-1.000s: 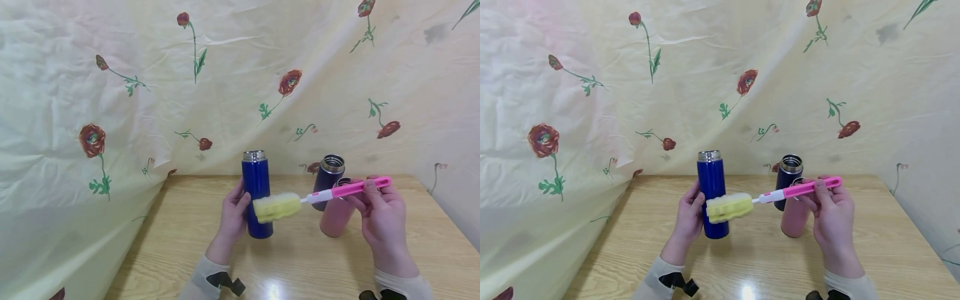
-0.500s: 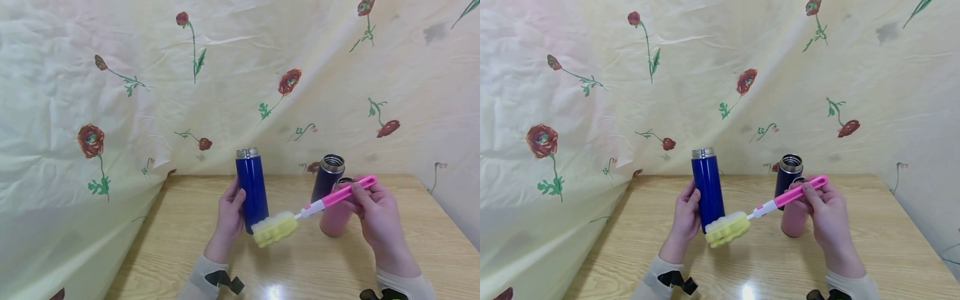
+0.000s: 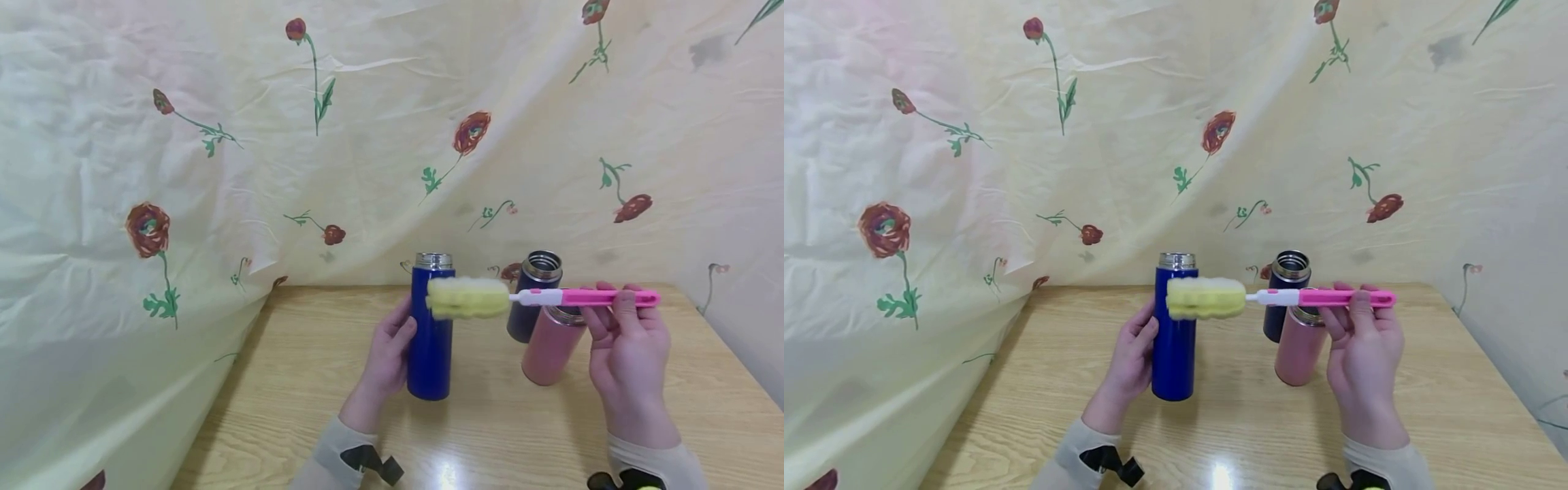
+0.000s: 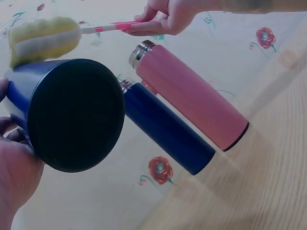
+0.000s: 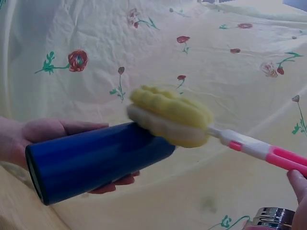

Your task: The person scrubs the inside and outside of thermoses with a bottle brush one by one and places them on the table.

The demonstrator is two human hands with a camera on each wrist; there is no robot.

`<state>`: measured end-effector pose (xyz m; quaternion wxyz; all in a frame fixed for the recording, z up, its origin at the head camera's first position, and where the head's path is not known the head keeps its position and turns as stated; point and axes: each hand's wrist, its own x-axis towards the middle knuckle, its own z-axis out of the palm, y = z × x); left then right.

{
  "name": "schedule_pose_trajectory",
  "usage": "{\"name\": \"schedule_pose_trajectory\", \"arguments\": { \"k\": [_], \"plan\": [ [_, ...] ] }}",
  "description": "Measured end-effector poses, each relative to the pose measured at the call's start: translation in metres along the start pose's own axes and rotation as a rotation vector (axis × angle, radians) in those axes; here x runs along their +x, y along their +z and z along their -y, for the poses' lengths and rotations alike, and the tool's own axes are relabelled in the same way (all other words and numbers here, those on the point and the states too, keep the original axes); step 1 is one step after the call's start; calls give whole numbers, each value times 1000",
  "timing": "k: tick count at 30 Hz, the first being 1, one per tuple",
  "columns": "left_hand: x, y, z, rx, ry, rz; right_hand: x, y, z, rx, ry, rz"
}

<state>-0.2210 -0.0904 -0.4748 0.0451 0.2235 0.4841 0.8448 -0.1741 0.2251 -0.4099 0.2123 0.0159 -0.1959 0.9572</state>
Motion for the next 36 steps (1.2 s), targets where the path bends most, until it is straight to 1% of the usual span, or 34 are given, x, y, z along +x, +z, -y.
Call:
{"name": "schedule_pose_trajectory", "arguments": {
  "k": [4,6,11,15,18,22,25,28,32,36],
  "plan": [
    [-2,2,2,25,-11,30,0,2,0,58,-21,-79],
    [-2,2,3,41,-4,42,0,3,-1,73,-33,-108],
    [0,0,7,85,10,35,0,6,-4,69,-73,-150],
    [2,2,7,102,11,14,-2,4,-4,52,-87,-152],
    [3,2,6,117,1,10,-2,4,-4,70,-92,-146],
    [3,1,7,145,-18,22,-2,6,-3,119,-107,-139],
    [3,1,8,165,-18,43,-2,6,-3,125,-114,-132],
    [3,1,8,175,-4,52,-2,6,-3,104,-98,-134],
    [2,1,9,160,16,27,0,5,-3,62,-60,-134],
    [1,2,7,138,23,8,1,3,-3,42,-36,-104]
  ]
}}
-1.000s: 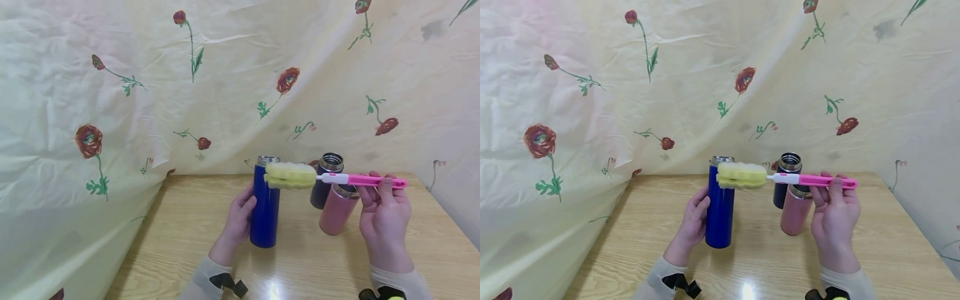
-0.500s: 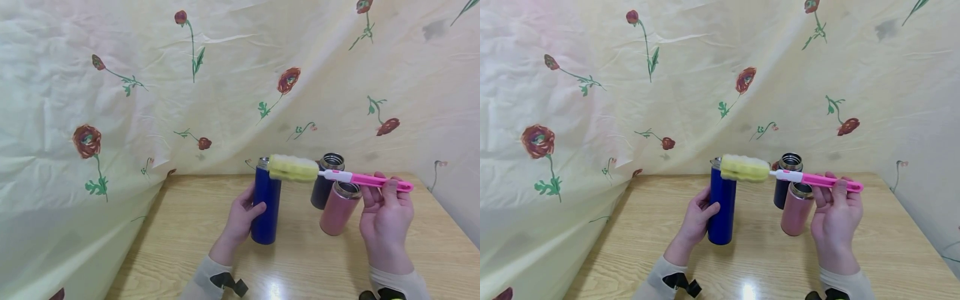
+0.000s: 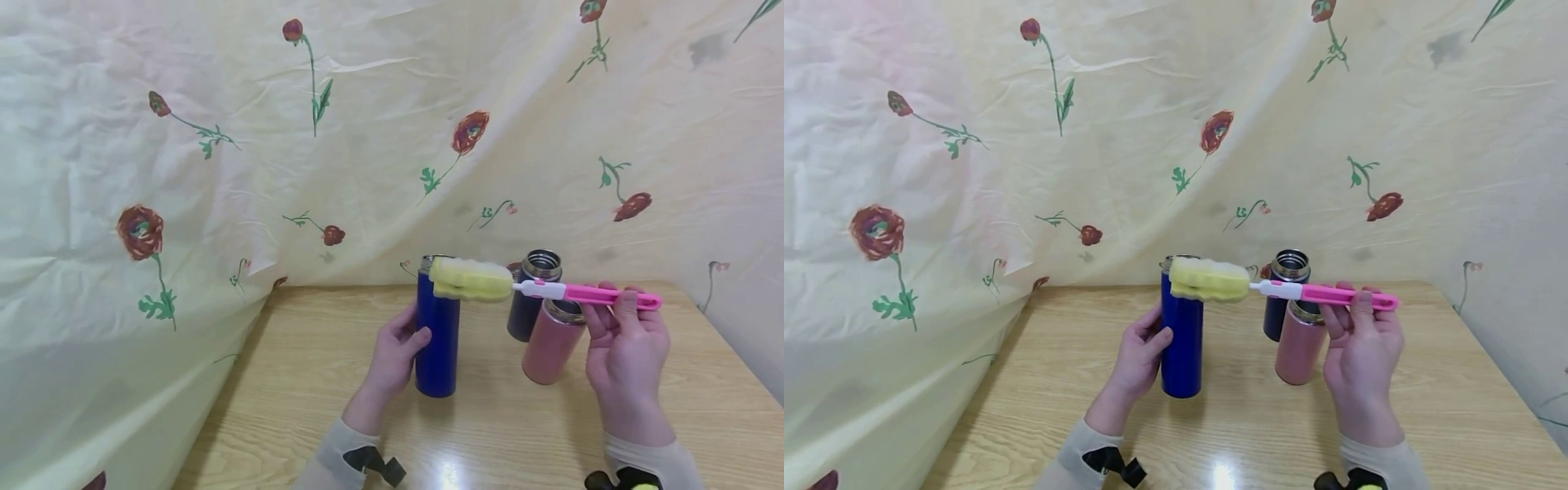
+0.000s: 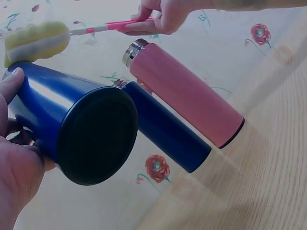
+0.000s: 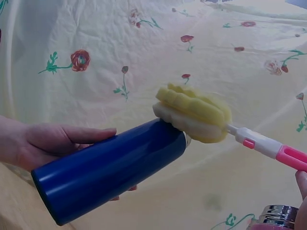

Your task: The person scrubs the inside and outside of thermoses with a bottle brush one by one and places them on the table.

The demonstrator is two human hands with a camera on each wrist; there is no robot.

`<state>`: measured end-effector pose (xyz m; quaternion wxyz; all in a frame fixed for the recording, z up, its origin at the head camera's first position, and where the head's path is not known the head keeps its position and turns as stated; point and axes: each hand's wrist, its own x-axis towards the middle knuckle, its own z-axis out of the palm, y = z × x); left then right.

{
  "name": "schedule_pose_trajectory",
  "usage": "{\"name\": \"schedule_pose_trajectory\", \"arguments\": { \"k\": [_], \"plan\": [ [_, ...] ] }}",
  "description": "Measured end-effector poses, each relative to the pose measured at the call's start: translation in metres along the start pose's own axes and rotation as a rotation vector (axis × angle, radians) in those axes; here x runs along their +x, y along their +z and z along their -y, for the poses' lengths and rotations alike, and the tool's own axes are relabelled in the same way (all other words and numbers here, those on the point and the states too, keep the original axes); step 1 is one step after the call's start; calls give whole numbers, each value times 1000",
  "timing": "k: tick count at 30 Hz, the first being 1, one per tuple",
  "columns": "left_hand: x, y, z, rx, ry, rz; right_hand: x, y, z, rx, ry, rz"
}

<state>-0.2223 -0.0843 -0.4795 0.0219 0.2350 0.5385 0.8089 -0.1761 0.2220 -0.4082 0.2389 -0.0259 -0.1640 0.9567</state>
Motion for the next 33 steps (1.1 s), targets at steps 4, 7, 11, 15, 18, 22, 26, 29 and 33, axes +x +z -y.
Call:
{"name": "schedule_pose_trajectory", "arguments": {
  "k": [4,7,11,15,18,22,26,29,33],
  "plan": [
    [0,2,-2,-11,-21,-18,0,-2,1,-15,3,60],
    [1,1,-3,-32,-37,-40,1,-4,2,-52,16,124],
    [3,-3,-4,-78,-24,-62,3,-7,4,-180,63,228],
    [4,-6,-8,-114,4,-57,5,-9,4,-323,77,324],
    [5,-7,-11,-124,9,-54,6,-9,4,-380,64,380],
    [6,-8,-13,-131,5,-66,4,-8,4,-466,52,453],
    [7,-8,-13,-155,8,-76,2,-8,5,-533,50,512],
    [7,-8,-12,-180,10,-60,2,-8,5,-526,57,514],
    [5,-8,-11,-212,-7,-13,4,-8,4,-407,67,445]
  ]
}}
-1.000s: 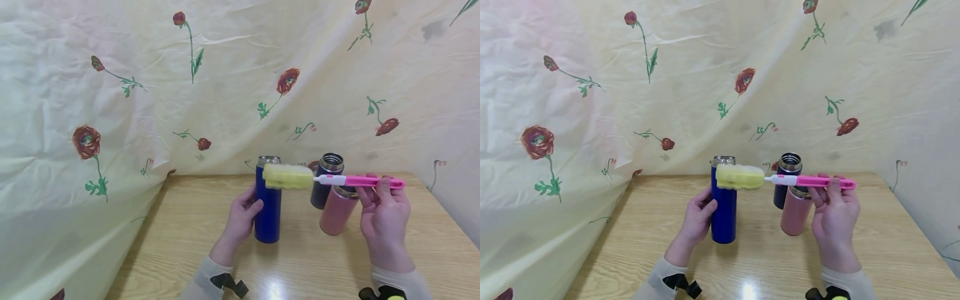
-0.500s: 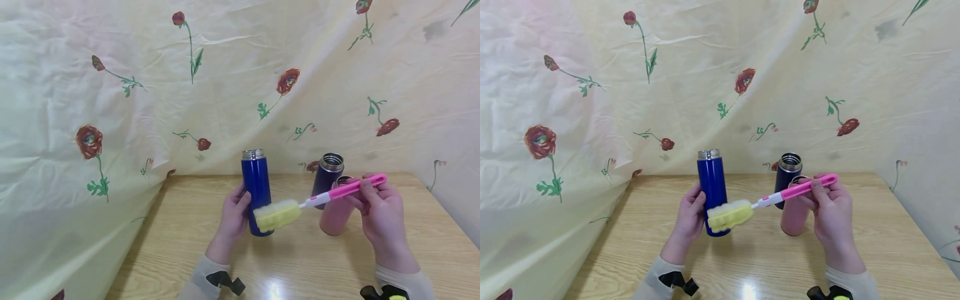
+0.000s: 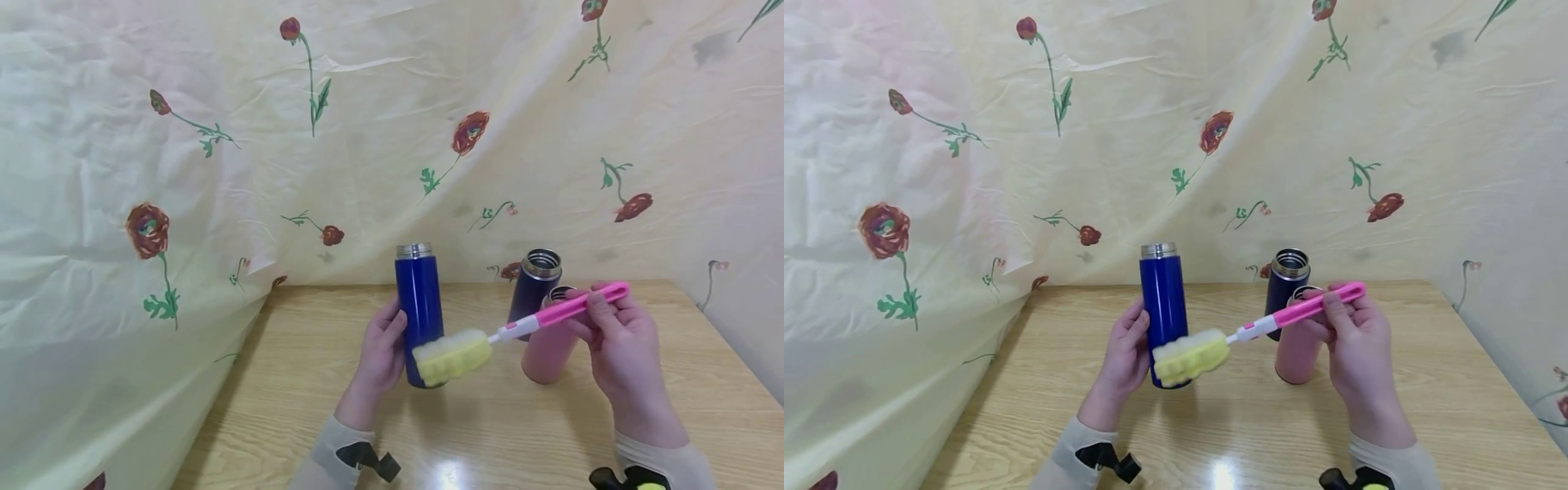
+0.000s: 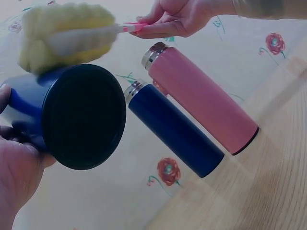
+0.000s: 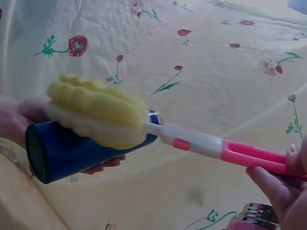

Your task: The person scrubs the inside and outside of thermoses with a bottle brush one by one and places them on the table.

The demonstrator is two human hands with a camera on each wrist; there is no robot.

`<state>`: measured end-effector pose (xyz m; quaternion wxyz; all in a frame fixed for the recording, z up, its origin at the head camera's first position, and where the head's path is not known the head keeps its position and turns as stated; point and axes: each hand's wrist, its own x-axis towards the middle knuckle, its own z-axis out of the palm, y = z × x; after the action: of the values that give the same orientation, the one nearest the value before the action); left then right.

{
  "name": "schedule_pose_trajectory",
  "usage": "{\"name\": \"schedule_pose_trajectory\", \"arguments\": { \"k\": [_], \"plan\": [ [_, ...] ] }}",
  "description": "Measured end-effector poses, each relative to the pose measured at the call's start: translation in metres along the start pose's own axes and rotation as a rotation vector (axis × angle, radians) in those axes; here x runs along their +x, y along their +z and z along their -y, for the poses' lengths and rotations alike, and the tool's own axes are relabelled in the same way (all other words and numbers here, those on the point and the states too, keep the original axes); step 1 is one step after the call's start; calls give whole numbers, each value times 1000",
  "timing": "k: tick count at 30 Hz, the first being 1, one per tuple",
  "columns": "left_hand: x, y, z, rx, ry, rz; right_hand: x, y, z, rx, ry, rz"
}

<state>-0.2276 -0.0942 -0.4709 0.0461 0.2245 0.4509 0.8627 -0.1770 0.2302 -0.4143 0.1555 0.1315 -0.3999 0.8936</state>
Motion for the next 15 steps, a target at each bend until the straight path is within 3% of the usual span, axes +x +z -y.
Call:
{"name": "schedule_pose_trajectory", "arguments": {
  "k": [10,15],
  "plan": [
    [-3,2,4,-26,-46,55,4,3,2,329,-61,-293],
    [-2,1,8,-11,-76,69,6,4,4,417,-122,-446]
  ]
}}
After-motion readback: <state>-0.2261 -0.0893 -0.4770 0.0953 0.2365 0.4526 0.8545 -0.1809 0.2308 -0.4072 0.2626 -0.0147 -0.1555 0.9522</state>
